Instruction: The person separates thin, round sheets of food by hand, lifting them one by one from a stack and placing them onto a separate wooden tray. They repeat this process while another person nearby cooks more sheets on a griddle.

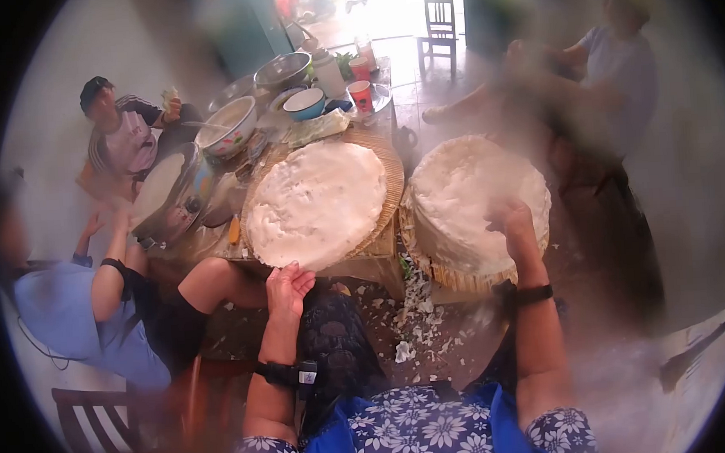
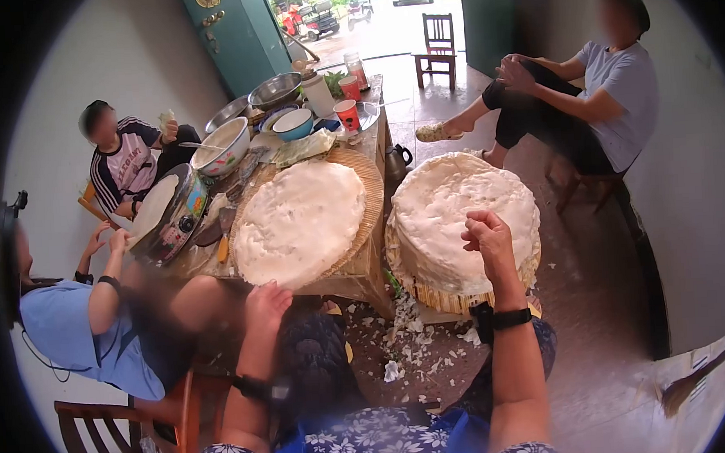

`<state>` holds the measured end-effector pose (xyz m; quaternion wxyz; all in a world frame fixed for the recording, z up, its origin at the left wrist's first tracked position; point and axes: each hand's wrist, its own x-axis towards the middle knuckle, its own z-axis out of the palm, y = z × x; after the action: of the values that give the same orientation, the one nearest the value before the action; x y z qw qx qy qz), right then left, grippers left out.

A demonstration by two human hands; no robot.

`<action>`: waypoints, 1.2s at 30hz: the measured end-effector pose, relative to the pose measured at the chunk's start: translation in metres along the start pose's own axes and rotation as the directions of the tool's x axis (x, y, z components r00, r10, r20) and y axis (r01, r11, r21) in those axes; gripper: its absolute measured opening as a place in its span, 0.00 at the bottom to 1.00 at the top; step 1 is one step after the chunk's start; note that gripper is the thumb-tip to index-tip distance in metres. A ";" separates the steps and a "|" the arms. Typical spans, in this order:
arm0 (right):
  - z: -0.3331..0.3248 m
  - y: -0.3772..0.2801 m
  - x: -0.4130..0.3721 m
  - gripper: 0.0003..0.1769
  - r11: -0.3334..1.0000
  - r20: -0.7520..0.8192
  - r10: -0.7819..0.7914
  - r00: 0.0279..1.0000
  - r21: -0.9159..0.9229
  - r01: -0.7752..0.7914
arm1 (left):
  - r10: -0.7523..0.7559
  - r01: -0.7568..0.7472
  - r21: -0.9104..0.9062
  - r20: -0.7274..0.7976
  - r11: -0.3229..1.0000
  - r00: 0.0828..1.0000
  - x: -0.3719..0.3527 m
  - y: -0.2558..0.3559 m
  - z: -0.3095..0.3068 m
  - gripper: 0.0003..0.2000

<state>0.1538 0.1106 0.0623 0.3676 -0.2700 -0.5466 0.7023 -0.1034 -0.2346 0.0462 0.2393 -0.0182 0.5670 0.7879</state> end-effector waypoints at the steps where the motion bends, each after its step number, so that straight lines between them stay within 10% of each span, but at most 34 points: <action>1: -0.001 0.000 0.001 0.11 1.000 0.009 -0.014 1.000 0.020 0.014 | 0.009 -0.009 0.001 0.016 1.000 1.000 0.001 -0.003 -0.002 0.07; 23: -0.025 -0.021 -0.012 0.10 0.998 -0.025 -0.026 0.999 0.056 0.027 | 0.124 -0.072 0.235 -0.214 0.969 0.969 -0.009 -0.006 -0.017 0.13; 36: -0.033 -0.020 -0.011 0.11 0.999 -0.009 -0.029 1.000 0.020 0.030 | 0.141 -0.110 -0.376 0.056 0.920 0.988 -0.005 0.006 0.006 0.14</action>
<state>0.1903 0.1228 0.0728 0.3831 -0.2613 -0.5418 0.7010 -0.0996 -0.2324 0.0555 0.2036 0.0052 0.3973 0.8948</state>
